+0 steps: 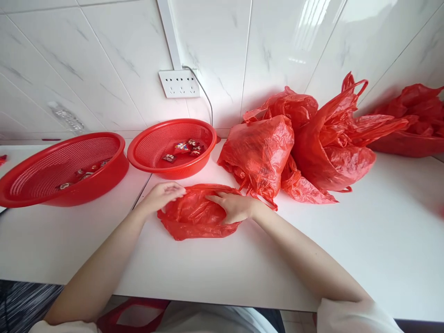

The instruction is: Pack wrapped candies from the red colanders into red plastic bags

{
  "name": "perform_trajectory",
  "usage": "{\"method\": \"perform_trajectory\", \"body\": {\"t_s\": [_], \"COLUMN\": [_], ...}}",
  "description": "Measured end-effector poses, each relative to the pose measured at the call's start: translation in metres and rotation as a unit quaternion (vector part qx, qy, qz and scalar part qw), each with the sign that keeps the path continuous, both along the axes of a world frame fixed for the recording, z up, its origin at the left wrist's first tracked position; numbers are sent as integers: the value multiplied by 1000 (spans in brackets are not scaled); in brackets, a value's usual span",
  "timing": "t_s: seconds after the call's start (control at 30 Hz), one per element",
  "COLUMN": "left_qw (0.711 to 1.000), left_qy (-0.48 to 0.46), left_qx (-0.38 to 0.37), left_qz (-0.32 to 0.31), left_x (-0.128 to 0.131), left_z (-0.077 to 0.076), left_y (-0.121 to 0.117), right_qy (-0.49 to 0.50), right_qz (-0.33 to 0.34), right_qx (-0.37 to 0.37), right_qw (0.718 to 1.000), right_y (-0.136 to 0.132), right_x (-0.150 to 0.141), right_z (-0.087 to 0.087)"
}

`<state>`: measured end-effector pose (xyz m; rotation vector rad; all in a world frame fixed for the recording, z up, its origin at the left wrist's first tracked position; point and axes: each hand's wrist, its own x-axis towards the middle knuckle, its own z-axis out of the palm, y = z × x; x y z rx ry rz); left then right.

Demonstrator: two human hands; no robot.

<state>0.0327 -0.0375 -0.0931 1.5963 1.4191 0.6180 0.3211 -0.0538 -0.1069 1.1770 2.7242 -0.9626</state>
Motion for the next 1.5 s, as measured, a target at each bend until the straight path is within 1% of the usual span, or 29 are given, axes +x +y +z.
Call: {"method": "perform_trajectory", "body": {"t_s": [0.03,0.07,0.1,0.13,0.17,0.23,0.3,0.37,0.4,0.47,0.53,0.6,0.67,0.73,0.8,0.87,1.0,1.1,1.2,1.3,1.37,1.47,1.5], "left_qw": [993,975,952,928,908,884,868,854,850,850,857,867,872,869,862,857,866,876,879,877,876,875,874], "left_qy": [-70,-138,-197,-246,-286,-346,-402,-444,-456,-466,-459,-444,-434,-442,-461,-475,-464,-451,-444,-443,-442,-444,-446], "left_qx": [-33,-77,-126,-172,-210,-248,-229,-179,-152,-122,-96,-62,-35,-23,-26,-41,-76,-66,-36,-24,-31,-41,-43], "left_qz": [85,154,199,221,222,193,182,203,216,215,212,218,225,220,211,195,169,160,171,185,190,188,185], "left_x": [-1,-2,-4,-6,-7,-8,-4,3,6,11,14,15,16,17,20,21,22,23,25,26,25,24,24], "left_z": [3,6,10,14,18,24,25,23,20,14,8,5,4,4,4,3,1,0,0,-3,-7,-12,-13], "left_y": [4,9,13,17,21,26,27,24,22,15,9,3,-1,-4,-7,-8,-9,-10,-12,-10,-7,-4,-4], "right_qy": [33,68,98,120,136,153,164,184,203,254,298,306,276,224,171,130,84,45,13,20,46,100,129], "right_qz": [1,3,7,12,16,35,57,50,31,-21,-57,-77,-97,-127,-160,-174,-144,-116,-74,-41,-44,-86,-99], "right_qx": [29,60,89,112,129,142,152,181,200,233,248,257,270,288,308,327,348,318,269,215,186,165,142], "right_qw": [999,996,991,986,982,977,973,965,958,939,920,913,917,922,922,920,922,940,960,976,980,977,976], "right_y": [-1,-3,-4,-5,-6,-7,-7,-7,-7,-7,-6,0,10,22,33,41,50,51,52,54,55,52,49], "right_x": [-1,-2,-3,-5,-7,-10,-14,-16,-17,-19,-20,-20,-20,-19,-18,-18,-19,-20,-18,-16,-15,-13,-13], "right_z": [4,8,12,17,22,37,57,81,93,112,120,116,103,89,78,71,62,56,51,51,52,60,63]}}
